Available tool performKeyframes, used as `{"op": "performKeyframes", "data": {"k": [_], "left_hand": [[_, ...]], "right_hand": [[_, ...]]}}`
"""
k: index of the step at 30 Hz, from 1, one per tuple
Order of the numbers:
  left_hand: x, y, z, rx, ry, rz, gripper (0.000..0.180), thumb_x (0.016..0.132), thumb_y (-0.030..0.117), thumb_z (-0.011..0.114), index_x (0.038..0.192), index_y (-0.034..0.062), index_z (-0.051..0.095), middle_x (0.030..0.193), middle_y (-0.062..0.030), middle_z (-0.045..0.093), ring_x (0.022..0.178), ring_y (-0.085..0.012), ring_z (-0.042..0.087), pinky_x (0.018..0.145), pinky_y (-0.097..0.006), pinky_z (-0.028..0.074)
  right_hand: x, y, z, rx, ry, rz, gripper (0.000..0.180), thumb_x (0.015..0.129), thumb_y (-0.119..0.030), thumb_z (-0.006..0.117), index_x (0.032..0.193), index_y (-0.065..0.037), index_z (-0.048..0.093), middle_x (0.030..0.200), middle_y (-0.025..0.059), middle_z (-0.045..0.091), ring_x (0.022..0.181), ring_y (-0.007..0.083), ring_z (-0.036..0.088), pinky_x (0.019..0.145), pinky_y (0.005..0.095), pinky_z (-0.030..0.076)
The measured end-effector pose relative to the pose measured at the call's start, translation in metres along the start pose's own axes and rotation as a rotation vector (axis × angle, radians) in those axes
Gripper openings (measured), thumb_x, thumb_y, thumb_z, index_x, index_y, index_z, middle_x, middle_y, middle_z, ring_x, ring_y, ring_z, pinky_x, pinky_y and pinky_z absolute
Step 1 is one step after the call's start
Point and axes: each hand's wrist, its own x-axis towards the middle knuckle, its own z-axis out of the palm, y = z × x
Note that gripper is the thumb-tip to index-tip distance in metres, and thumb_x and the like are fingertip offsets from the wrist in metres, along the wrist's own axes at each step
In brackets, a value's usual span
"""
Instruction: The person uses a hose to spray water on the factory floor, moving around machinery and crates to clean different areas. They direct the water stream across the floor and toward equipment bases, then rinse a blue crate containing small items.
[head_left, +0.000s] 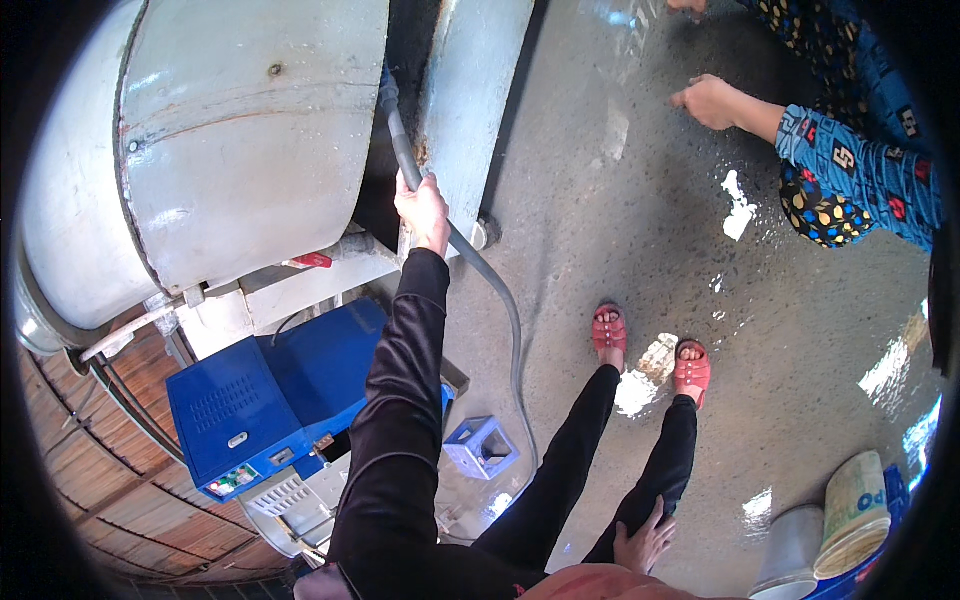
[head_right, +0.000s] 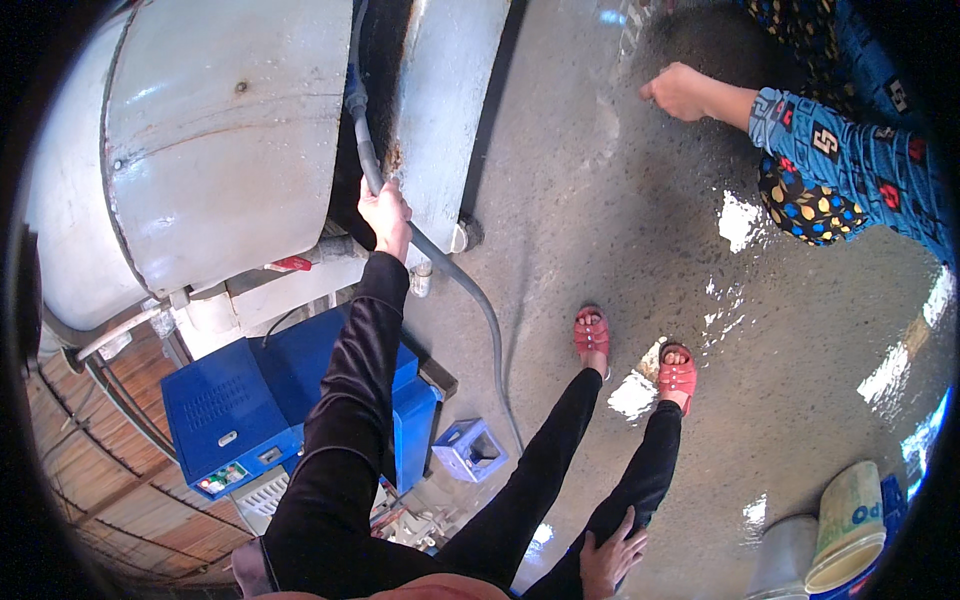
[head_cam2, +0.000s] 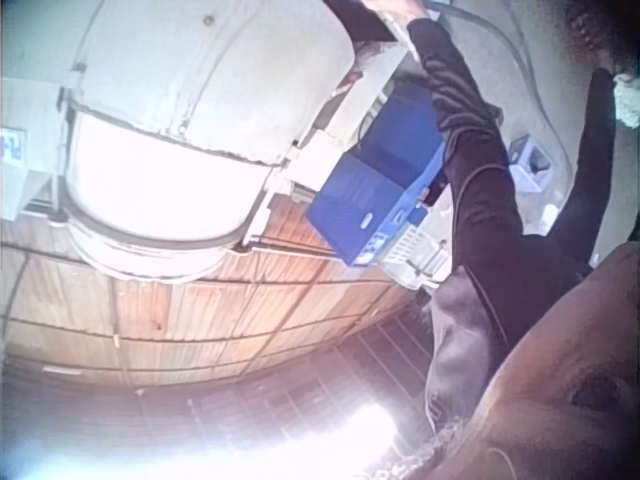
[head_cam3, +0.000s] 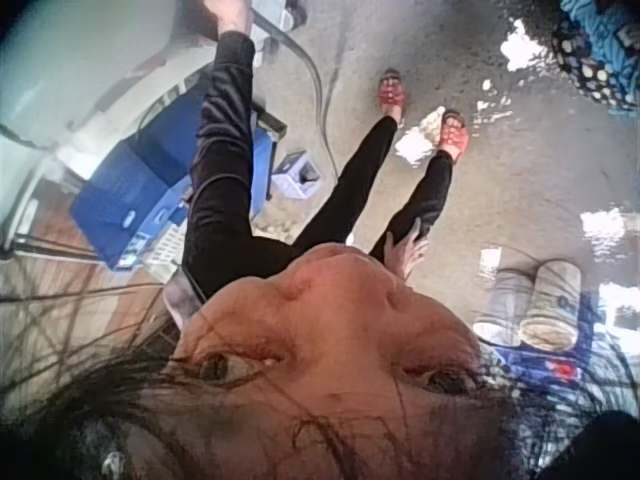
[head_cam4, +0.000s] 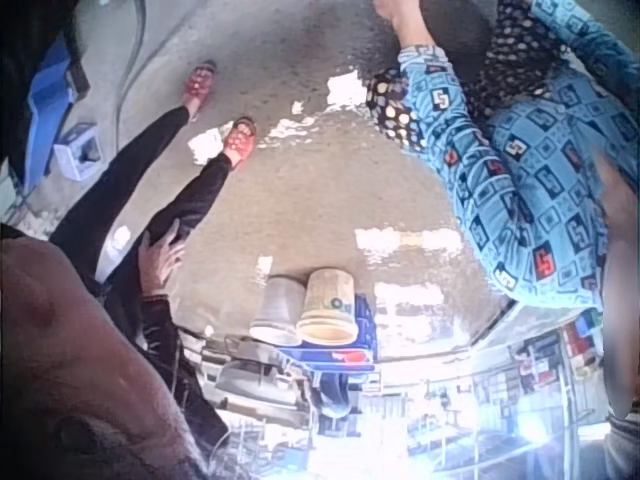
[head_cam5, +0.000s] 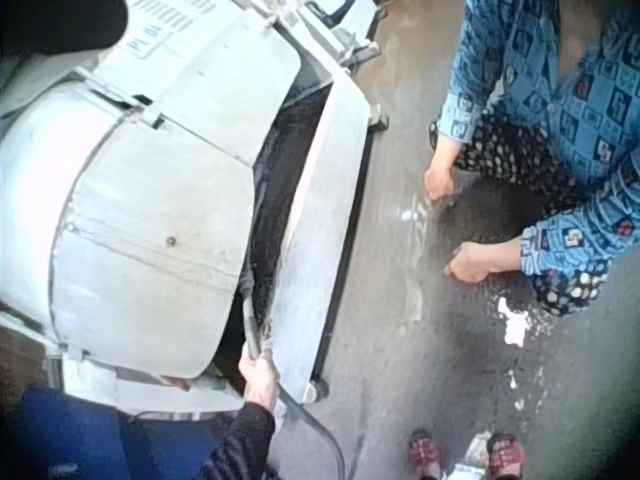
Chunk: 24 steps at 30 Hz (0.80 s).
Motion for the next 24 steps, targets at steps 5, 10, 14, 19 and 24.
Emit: {"op": "performKeyframes", "data": {"k": [5, 10, 14, 19, 24], "left_hand": [[0.001, -0.006, 0.003, 0.070, 0.101, 0.095, 0.029, 0.077, -0.007, 0.051, 0.104, 0.0058, 0.055, 0.058, 0.0064, 0.040, 0.044, -0.0026, 0.034, 0.038, -0.023, 0.027], [-0.002, -0.009, 0.009, 0.096, 0.112, 0.091, 0.034, 0.076, -0.007, 0.051, 0.108, 0.0038, 0.055, 0.061, 0.0063, 0.041, 0.048, -0.0026, 0.035, 0.042, -0.022, 0.028], [-0.005, -0.011, 0.014, 0.103, -0.006, 0.130, 0.039, 0.076, -0.006, 0.052, 0.114, 0.0021, 0.053, 0.063, 0.0061, 0.040, 0.051, -0.0025, 0.034, 0.045, -0.022, 0.028], [-0.001, -0.014, 0.017, 0.066, 0.043, 0.116, 0.031, 0.078, -0.004, 0.052, 0.107, 0.0045, 0.052, 0.057, 0.0059, 0.038, 0.042, -0.0035, 0.033, 0.037, -0.022, 0.026], [0.003, -0.017, 0.017, 0.071, 0.061, 0.209, 0.024, 0.079, -0.002, 0.053, 0.102, 0.0069, 0.051, 0.051, 0.0057, 0.037, 0.034, -0.0041, 0.032, 0.030, -0.022, 0.025]], "right_hand": [[-0.002, -0.002, 0.002, -0.014, 0.029, -0.015, 0.093, 0.061, -0.020, 0.077, 0.139, -0.016, 0.026, 0.124, 0.0232, 0.034, 0.117, 0.0409, 0.034, 0.094, 0.0536, 0.032], [-0.003, -0.002, 0.005, 0.002, 0.034, -0.001, 0.094, 0.060, -0.020, 0.077, 0.138, -0.016, 0.026, 0.123, 0.0234, 0.034, 0.117, 0.0410, 0.035, 0.093, 0.0544, 0.033], [-0.004, -0.002, 0.008, -0.013, 0.059, -0.005, 0.094, 0.060, -0.020, 0.077, 0.138, -0.017, 0.025, 0.122, 0.0232, 0.034, 0.116, 0.0406, 0.035, 0.093, 0.0547, 0.033], [-0.005, -0.004, 0.010, 0.005, 0.019, 0.027, 0.094, 0.060, -0.021, 0.077, 0.138, -0.017, 0.026, 0.124, 0.0231, 0.033, 0.117, 0.0405, 0.034, 0.093, 0.0545, 0.033], [-0.006, -0.005, 0.012, 0.002, 0.014, 0.027, 0.095, 0.060, -0.022, 0.078, 0.139, -0.018, 0.025, 0.126, 0.0236, 0.031, 0.120, 0.0408, 0.032, 0.094, 0.0555, 0.032]]}}
